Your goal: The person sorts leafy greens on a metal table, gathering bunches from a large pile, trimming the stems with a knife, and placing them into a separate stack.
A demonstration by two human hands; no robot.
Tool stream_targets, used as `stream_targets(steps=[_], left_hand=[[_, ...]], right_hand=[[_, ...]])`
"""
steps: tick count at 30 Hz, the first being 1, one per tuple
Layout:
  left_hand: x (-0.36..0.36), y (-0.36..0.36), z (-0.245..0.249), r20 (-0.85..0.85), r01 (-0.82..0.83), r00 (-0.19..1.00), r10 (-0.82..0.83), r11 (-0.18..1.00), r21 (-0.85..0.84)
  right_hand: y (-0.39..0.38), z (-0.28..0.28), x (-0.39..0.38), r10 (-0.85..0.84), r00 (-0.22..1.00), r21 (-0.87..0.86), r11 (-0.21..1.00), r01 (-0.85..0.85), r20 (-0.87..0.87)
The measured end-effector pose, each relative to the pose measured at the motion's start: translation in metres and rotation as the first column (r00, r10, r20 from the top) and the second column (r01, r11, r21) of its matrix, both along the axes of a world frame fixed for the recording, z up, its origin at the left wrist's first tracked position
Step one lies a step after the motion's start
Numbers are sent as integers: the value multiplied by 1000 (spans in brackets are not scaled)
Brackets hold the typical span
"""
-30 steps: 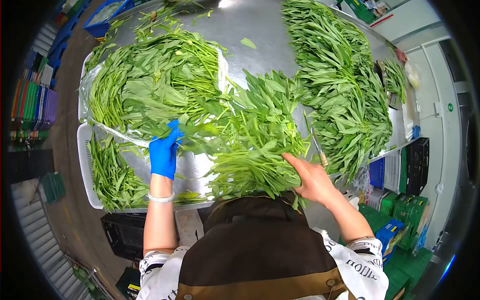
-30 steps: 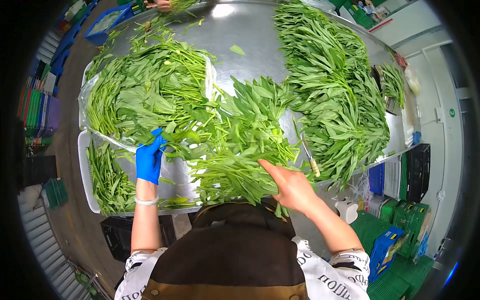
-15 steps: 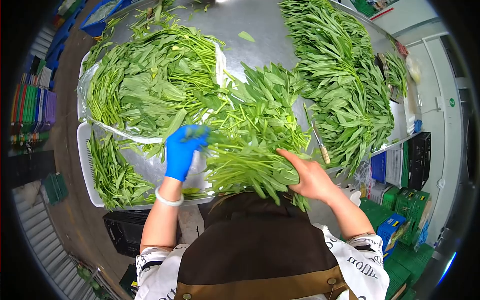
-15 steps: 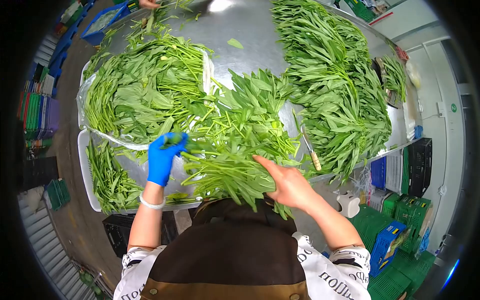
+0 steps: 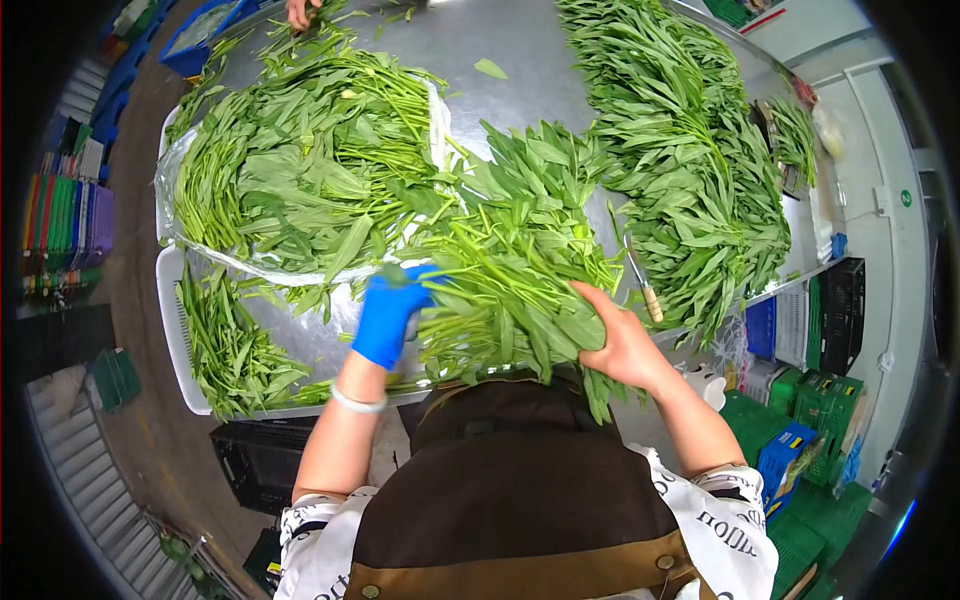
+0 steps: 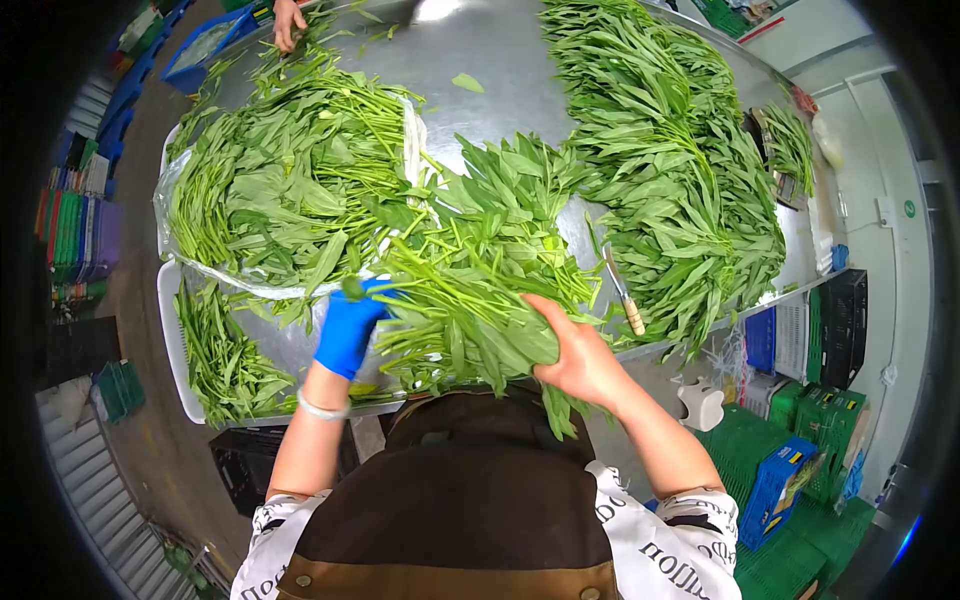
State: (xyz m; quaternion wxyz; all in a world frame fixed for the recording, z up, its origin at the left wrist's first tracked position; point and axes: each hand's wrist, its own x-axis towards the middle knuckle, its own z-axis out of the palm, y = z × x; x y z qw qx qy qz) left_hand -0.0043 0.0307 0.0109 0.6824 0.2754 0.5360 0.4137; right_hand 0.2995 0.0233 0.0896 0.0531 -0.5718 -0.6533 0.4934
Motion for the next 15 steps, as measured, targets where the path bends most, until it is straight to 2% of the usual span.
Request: stream_targets(steps=[1,2,3,4,5,7,8,9,10,11,12,13,15], left_hand=[[-7,6,11,-10,-140,990,140,988,-68],[-29,5,-13,185,-282,942,281,959,-21],[-47,9,-32,298,-433,859,418,901,-14],[-56,11,-25,147,-437,889,433,900,-9],[-62,12,-17,-9,-438,899,438,899,-6],[-52,13,-2,-66,-47,996,52,996,77],[-42,13,2,-104,154,984,-143,982,109],[-28,9,3,49,213,976,-214,977,26],[-4,8,24,-154,339,935,-319,933,122],[3,6,16,17,398,916,-400,915,73],[17,3,6,-89,434,901,-425,890,143],[29,2,2,-193,475,877,-440,855,209],[38,1,5,-178,437,893,-413,891,123]], right_hand=[[-3,-3,8,-10,1000,44,999,11,-23],[-6,-9,15,-16,999,90,996,21,-49],[-7,-12,20,-21,997,136,990,31,-78],[-8,-8,20,-68,996,51,996,71,-60],[-9,-9,18,-76,995,50,996,79,-62],[-12,-13,13,-88,994,47,995,91,-63],[-13,-15,8,-35,999,126,991,40,-39],[-13,-15,2,3,1000,118,993,-4,3],[-13,-16,-3,41,998,110,993,-45,44],[-13,-16,-9,75,993,100,991,-84,86],[-13,-16,-14,127,989,197,970,-139,74],[-13,-18,-13,127,988,225,964,-143,85],[-12,-22,-9,129,985,276,948,-156,112]])
